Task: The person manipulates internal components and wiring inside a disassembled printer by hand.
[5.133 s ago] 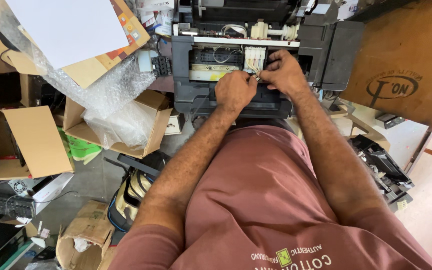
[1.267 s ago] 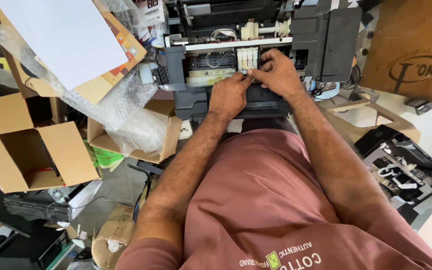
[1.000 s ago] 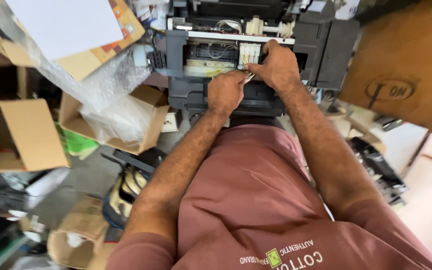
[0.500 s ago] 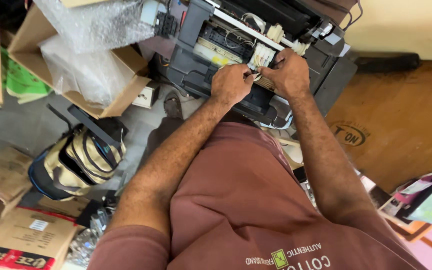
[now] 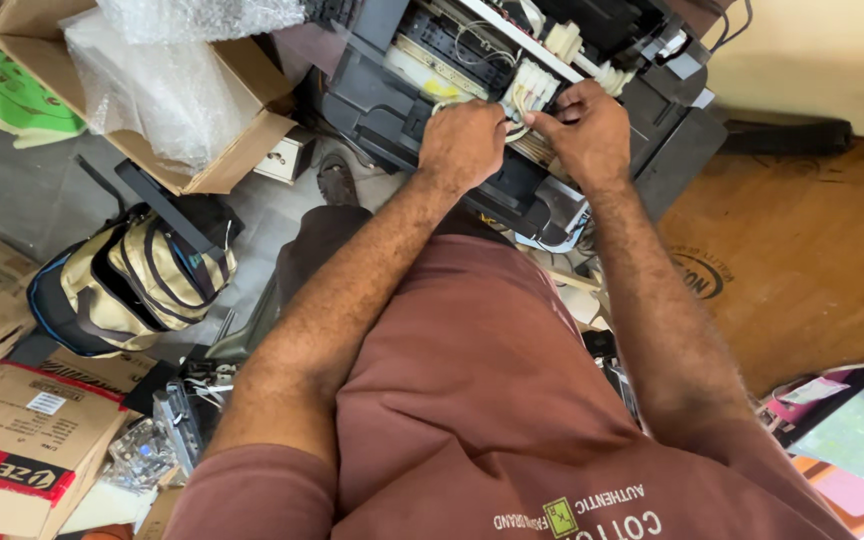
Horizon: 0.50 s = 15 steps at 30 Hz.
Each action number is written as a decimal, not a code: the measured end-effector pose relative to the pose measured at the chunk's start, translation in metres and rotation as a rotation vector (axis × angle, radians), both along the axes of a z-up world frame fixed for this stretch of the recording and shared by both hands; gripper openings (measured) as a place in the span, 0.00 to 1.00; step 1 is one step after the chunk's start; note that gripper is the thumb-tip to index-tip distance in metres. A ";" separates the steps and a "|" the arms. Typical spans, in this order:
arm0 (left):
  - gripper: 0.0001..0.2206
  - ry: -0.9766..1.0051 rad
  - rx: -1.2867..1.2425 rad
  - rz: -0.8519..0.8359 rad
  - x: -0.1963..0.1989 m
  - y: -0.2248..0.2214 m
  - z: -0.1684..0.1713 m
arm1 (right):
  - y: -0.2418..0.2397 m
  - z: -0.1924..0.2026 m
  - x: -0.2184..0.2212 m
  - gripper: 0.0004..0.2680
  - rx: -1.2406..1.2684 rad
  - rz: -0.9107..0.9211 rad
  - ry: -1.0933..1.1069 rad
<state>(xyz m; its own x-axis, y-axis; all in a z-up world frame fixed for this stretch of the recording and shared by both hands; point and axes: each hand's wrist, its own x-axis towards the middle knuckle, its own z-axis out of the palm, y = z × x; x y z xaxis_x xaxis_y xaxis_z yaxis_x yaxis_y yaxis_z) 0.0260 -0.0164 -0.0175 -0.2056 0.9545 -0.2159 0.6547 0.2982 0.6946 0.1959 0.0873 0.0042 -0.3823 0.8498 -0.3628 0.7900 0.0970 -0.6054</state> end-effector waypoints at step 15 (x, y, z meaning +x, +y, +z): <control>0.07 -0.064 -0.156 -0.039 -0.013 0.014 0.020 | -0.002 -0.001 -0.001 0.20 0.144 0.082 -0.088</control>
